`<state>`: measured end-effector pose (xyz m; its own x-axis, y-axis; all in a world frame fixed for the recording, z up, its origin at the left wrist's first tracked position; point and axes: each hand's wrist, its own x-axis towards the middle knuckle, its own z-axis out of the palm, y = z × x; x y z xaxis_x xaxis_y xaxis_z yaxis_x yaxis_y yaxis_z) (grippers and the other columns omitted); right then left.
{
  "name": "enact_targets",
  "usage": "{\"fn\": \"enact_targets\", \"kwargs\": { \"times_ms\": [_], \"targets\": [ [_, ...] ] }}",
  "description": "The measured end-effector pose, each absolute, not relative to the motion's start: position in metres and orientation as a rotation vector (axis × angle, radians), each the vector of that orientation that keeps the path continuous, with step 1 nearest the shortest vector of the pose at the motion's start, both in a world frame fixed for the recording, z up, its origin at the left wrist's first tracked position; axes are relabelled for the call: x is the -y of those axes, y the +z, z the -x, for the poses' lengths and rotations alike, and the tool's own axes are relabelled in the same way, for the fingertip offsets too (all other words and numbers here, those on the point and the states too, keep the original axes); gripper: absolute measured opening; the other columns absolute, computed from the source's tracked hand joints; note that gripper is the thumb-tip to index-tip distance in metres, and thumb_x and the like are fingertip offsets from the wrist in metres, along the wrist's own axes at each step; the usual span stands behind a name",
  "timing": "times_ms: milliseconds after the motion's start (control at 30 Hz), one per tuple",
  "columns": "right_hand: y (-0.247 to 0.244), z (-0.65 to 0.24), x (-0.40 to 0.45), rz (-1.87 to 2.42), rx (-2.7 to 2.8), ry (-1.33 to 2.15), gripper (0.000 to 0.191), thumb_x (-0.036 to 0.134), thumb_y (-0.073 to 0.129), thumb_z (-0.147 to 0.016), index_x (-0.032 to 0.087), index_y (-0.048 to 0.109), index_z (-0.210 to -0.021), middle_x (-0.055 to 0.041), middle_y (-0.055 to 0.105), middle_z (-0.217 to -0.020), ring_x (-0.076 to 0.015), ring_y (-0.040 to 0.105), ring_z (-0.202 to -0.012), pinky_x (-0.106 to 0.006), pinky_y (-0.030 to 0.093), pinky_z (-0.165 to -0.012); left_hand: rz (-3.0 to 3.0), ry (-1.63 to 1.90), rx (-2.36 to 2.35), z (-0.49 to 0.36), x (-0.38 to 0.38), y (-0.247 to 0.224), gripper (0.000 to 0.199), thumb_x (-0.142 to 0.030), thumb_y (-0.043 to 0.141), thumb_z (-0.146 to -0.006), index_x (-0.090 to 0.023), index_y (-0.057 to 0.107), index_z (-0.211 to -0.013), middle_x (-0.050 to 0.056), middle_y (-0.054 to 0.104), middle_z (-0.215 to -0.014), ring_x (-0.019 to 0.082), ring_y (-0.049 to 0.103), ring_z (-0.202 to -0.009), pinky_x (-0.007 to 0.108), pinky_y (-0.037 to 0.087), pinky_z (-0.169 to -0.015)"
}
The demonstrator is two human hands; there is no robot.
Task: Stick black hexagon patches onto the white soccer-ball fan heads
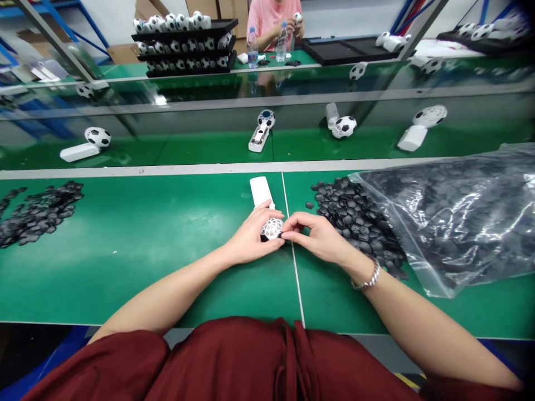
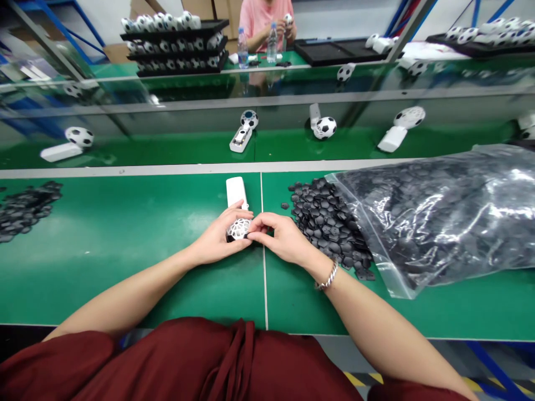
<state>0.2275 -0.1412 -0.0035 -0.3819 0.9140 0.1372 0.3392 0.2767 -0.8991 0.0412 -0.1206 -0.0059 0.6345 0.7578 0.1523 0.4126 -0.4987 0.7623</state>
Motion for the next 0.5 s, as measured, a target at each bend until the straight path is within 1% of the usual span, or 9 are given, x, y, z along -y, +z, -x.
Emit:
{"fn": "enact_targets", "kwargs": {
  "times_ms": [167,367,433,500],
  "targets": [
    [-0.008,-0.225,0.139,1.205,1.763,1.211,0.013,0.030,0.060,-0.075,0.018,0.055,-0.073,0.0018,0.055,-0.067,-0.0100,0.048,-0.058,-0.024,0.041,-0.055,-2.135,0.619,-0.915,-0.043,0.120,-0.006,0.038,-0.021,0.058,-0.071,-0.022,0.047,-0.107,0.008,0.050,-0.122,0.025,0.021,-0.133,0.047,0.027,-0.105],
    [-0.014,-0.225,0.135,1.228,1.706,1.251,0.019,0.031,0.065,-0.069,0.017,0.053,-0.071,0.0044,0.050,-0.061,-0.0087,0.043,-0.054,-0.022,0.037,-0.051,-2.137,0.632,-0.894,-0.042,0.118,-0.006,0.037,-0.019,0.058,-0.069,-0.021,0.048,-0.104,0.007,0.052,-0.119,0.023,0.023,-0.132,0.043,0.027,-0.105],
    [-0.013,-0.231,0.129,1.276,1.691,1.155,0.019,0.033,0.064,-0.070,0.017,0.054,-0.071,0.0031,0.052,-0.063,-0.0094,0.044,-0.057,-0.023,0.037,-0.053,-2.144,0.626,-0.895,-0.041,0.118,-0.006,0.038,-0.017,0.059,-0.068,-0.020,0.048,-0.105,0.008,0.051,-0.120,0.022,0.023,-0.132,0.041,0.027,-0.106],
    [-0.010,-0.240,0.122,1.351,1.671,0.975,0.019,0.034,0.062,-0.073,0.017,0.057,-0.072,0.0004,0.056,-0.069,-0.0107,0.047,-0.063,-0.024,0.038,-0.058,-2.155,0.619,-0.901,-0.040,0.118,-0.005,0.041,-0.016,0.059,-0.066,-0.019,0.049,-0.105,0.008,0.051,-0.121,0.022,0.023,-0.132,0.039,0.026,-0.106]
  ]
}}
